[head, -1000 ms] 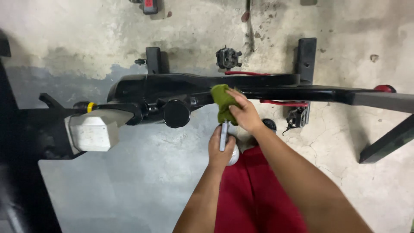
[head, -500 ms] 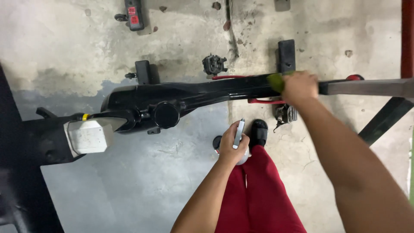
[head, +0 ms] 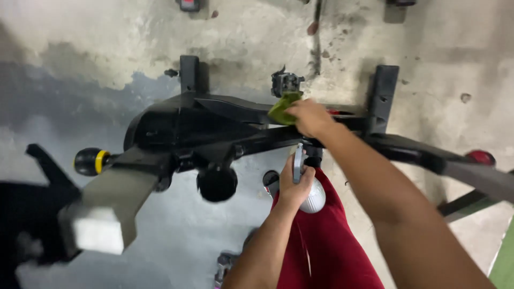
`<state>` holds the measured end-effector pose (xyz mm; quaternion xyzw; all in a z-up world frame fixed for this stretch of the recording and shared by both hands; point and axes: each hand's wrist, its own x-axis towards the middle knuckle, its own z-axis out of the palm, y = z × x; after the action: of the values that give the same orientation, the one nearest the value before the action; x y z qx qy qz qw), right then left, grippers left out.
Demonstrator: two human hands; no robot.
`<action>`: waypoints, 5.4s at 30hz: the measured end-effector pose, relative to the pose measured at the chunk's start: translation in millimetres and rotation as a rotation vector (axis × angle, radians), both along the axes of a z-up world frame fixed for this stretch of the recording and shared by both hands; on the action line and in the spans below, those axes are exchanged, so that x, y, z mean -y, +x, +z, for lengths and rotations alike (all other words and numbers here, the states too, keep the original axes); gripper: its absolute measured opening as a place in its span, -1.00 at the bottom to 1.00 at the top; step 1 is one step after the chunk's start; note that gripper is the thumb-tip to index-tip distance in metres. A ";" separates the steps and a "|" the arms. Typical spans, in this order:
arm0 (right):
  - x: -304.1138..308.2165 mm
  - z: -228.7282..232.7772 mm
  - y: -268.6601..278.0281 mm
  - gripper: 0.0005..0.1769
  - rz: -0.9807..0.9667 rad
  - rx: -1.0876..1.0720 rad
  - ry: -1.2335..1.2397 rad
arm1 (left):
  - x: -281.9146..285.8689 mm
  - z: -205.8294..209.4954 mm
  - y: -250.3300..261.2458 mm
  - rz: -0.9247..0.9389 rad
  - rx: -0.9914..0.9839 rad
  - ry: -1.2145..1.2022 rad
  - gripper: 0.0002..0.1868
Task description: Spraying and wiping down gym equipment including weight machines and stationary bikes.
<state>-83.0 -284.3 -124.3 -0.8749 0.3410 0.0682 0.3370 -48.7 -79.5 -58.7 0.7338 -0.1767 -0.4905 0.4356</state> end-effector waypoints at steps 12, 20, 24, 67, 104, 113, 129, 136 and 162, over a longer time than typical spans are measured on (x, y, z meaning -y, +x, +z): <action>70.1 -29.0 -57.4 -0.63 0.401 -0.269 0.238 | 46.5 -41.4 -22.7 0.440 -0.531 -0.002 -0.52; 26.3 -71.4 55.5 -0.56 0.355 0.189 0.205 | 50.0 -25.8 6.6 0.385 -0.276 -0.088 -0.54; 3.7 -105.2 149.2 -0.61 0.410 0.250 0.220 | 52.9 0.0 27.4 0.417 -0.444 -0.132 -0.50; 74.3 -161.8 -225.8 -0.61 -0.377 -0.717 0.148 | 48.0 -6.0 -20.0 -0.112 -0.001 -0.082 -0.48; -128.5 23.3 -188.1 -0.14 -1.967 1.484 -0.011 | -37.8 10.1 -65.2 -0.535 0.136 -0.158 -0.54; -155.3 -122.7 -91.7 -0.58 -1.811 1.090 1.091 | 7.3 -2.0 -28.8 -0.822 0.552 -0.332 -0.54; -97.0 -59.3 -217.4 -0.20 -2.214 1.574 0.188 | 45.3 68.1 -80.2 -0.884 0.399 -0.395 -0.58; -109.1 64.8 -249.7 -0.23 -2.088 1.735 0.265 | 52.8 107.0 -126.4 -0.981 0.253 -0.348 -0.55; -120.5 224.5 -295.0 -0.31 -1.832 2.042 0.729 | 45.2 139.5 -168.8 -0.994 0.384 -0.331 -0.63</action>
<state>-377.9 -163.7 100.2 0.1226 0.3526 -0.7404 0.5590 -217.6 -124.7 80.8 0.5601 -0.6523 -0.4603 0.2212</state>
